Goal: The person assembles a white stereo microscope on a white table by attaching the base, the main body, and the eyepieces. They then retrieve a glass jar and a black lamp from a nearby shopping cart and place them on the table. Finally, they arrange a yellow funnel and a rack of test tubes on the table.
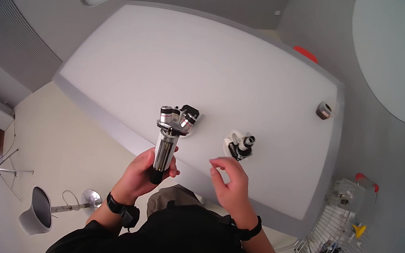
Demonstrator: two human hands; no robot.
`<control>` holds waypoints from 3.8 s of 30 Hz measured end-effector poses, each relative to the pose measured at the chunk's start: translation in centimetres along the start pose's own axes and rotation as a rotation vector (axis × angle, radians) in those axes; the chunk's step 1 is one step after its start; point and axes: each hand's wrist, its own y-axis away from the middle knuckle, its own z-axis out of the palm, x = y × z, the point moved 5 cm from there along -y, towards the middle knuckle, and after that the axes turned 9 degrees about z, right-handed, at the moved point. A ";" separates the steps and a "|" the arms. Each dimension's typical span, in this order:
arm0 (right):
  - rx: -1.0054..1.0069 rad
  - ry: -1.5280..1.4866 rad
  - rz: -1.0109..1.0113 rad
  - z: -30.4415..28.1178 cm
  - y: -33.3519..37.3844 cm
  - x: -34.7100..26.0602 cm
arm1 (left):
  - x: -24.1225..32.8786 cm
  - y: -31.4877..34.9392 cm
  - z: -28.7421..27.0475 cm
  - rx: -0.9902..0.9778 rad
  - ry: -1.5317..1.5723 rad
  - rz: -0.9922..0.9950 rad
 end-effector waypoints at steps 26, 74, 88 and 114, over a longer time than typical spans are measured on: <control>0.006 0.033 -0.290 -4.4 -0.5 -7.7 | -4.5 1.4 5.8 0.194 -0.370 0.140; 0.167 0.116 0.048 1.4 -1.6 2.7 | -11.3 -4.1 0.0 0.126 0.480 -0.360; 0.062 -0.051 0.308 5.2 -4.2 11.6 | -8.2 -6.4 -20.9 0.507 -0.933 -0.213; 0.089 0.158 0.454 11.2 -6.7 22.0 | -11.2 -14.2 -26.1 0.112 -0.961 -0.246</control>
